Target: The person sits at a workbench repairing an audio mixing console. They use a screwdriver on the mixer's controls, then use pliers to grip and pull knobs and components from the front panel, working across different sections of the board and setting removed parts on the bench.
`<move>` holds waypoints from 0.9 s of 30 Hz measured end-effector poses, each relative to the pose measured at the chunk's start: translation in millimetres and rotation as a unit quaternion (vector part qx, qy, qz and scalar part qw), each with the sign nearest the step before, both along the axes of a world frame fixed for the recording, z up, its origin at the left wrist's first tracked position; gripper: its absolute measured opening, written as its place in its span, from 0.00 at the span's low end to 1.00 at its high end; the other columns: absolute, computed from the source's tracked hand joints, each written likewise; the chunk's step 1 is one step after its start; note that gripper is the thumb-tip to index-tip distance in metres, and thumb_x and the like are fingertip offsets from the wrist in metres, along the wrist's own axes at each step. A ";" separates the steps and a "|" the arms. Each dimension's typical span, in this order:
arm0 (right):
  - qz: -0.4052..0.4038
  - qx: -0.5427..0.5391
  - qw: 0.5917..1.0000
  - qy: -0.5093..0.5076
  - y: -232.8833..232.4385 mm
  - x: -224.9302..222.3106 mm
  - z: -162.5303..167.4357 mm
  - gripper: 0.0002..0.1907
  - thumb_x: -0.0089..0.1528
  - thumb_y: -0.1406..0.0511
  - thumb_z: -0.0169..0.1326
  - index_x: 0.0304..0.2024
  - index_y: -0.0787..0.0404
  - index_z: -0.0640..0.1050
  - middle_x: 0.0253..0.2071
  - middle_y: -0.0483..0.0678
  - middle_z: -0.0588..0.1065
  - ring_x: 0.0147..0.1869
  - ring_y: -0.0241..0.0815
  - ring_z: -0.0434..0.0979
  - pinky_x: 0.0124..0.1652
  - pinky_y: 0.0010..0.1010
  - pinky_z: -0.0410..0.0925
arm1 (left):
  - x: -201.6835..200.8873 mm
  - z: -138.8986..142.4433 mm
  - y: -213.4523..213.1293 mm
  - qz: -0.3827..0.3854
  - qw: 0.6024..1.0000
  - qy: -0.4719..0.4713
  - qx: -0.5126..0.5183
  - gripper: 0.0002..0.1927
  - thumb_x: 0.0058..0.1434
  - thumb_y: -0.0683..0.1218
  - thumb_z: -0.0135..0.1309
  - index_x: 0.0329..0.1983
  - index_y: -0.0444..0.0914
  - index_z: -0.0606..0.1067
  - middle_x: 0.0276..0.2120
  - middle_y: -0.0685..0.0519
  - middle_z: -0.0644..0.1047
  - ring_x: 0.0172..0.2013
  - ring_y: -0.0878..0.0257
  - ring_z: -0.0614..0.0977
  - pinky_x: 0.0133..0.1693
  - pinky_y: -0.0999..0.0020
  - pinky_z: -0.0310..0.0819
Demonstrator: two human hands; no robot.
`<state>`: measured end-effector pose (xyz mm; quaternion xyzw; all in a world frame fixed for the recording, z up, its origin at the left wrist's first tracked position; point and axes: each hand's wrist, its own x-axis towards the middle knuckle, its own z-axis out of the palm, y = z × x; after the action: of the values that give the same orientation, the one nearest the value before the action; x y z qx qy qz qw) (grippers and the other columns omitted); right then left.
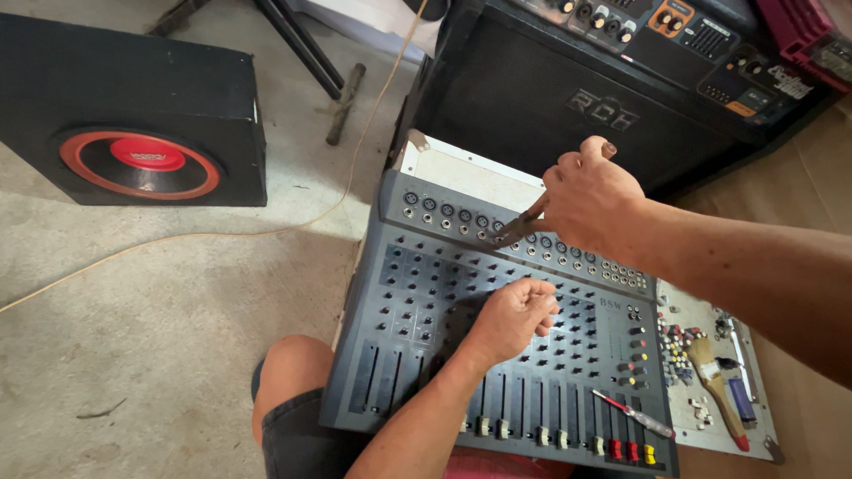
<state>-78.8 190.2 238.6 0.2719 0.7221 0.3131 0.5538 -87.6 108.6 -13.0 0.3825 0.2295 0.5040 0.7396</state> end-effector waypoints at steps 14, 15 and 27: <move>0.052 0.008 0.998 -0.017 -2.0 -1.4 5.1 0.16 0.67 0.56 0.46 0.55 0.42 0.80 0.54 0.48 0.70 0.61 0.51 0.68 0.57 0.53 0.59 | -1.1 3.3 -0.3 -0.003 1.000 0.012 -0.001 0.19 0.68 0.46 0.50 0.55 0.27 0.73 0.36 0.50 0.79 0.29 0.69 0.78 0.33 0.72 0.76; 0.076 0.007 0.997 -0.029 -2.2 -2.2 6.0 0.16 0.67 0.56 0.46 0.53 0.42 0.81 0.56 0.48 0.69 0.62 0.50 0.66 0.58 0.53 0.58 | -1.6 3.6 -0.3 -0.003 1.000 0.014 -0.001 0.19 0.68 0.46 0.50 0.55 0.27 0.73 0.36 0.50 0.79 0.29 0.69 0.78 0.33 0.72 0.76; 0.105 0.085 0.990 0.049 0.0 33.1 23.3 0.13 0.61 0.58 0.51 0.42 0.52 0.84 0.54 0.41 0.69 0.66 0.44 0.62 0.67 0.59 0.47 | -0.6 -4.2 1.5 -0.008 1.000 0.008 -0.011 0.18 0.68 0.45 0.50 0.56 0.27 0.72 0.37 0.50 0.79 0.29 0.68 0.78 0.33 0.72 0.76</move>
<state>-45.7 190.2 261.9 0.2560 0.7437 0.4163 0.4561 -88.3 110.1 -17.3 0.3800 0.2378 0.4928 0.7458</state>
